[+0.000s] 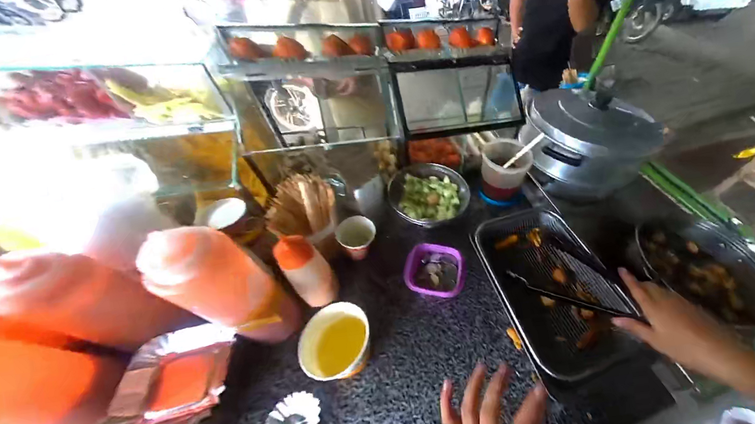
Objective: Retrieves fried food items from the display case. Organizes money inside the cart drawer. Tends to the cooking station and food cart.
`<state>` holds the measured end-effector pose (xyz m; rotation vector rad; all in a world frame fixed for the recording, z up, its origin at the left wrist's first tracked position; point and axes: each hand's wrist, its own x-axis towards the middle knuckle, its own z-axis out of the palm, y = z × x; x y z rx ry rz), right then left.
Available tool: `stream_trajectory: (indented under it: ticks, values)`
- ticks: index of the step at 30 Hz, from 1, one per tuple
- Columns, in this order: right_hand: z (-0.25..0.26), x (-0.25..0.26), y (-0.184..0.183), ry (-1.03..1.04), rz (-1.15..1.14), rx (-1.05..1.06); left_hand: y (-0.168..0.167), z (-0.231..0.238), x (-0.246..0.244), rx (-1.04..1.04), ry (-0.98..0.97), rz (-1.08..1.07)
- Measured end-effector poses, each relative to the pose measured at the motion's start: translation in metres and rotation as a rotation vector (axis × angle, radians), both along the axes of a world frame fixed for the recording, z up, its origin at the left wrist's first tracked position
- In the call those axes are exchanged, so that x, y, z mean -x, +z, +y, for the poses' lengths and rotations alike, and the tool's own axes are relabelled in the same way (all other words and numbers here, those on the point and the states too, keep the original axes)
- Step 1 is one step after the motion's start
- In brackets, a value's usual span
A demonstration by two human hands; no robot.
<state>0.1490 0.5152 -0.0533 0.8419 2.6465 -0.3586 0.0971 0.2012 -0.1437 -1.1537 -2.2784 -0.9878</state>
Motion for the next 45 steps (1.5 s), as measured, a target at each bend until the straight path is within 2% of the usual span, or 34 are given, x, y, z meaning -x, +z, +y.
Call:
stream_trajectory:
  ticks: [3, 6, 9, 11, 13, 17, 21, 25, 28, 31, 35, 39, 45]
  values:
    - [0.013, -0.015, 0.029, 0.094, 0.155, -0.184, 0.067, 0.061, 0.12, 0.008, 0.077, 0.099]
    - [0.031, -0.029, 0.054, 0.151, 0.267, -0.247, 0.116, 0.124, 0.236, 0.278, 0.041, -0.085]
    - [0.033, -0.043, 0.07, 0.183, 0.333, -0.252, 0.118, 0.176, 0.33, 0.468, -0.003, 0.063]
    - [0.024, -0.054, 0.078, 0.075, 0.303, -0.206, 0.102, 0.205, 0.38, 0.558, -0.027, 0.123]
    - [0.018, -0.065, 0.082, -0.047, 0.288, -0.185, 0.097, 0.219, 0.409, 0.644, -0.052, 0.154]
    - [0.031, -0.074, 0.079, -0.153, 0.343, -0.218, 0.102, 0.229, 0.435, 0.708, -0.109, 0.271]
    - [0.055, -0.031, 0.089, -0.114, 0.4, -0.242, 0.126, 0.224, 0.44, 0.715, -0.263, 0.37]
    - [0.082, 0.079, 0.121, -0.119, 0.344, -0.2, 0.186, 0.2, 0.437, 0.547, -0.378, 0.419]
    - [0.103, 0.185, 0.137, -0.078, 0.329, -0.232, 0.227, 0.203, 0.452, 0.409, -0.243, 0.479]
    - [0.119, 0.292, 0.143, -0.019, 0.2, -0.237, 0.261, 0.219, 0.468, 0.453, -0.1, 0.406]
    - [0.113, 0.399, 0.138, 0.015, -0.008, -0.19, 0.293, 0.227, 0.484, 0.54, -0.083, 0.309]
    - [0.082, 0.45, 0.139, 0.082, -0.177, -0.228, 0.316, 0.236, 0.495, 0.643, -0.037, 0.213]
    - [0.075, 0.48, 0.145, 0.172, -0.351, -0.204, 0.327, 0.233, 0.502, 0.521, -0.101, 0.14]
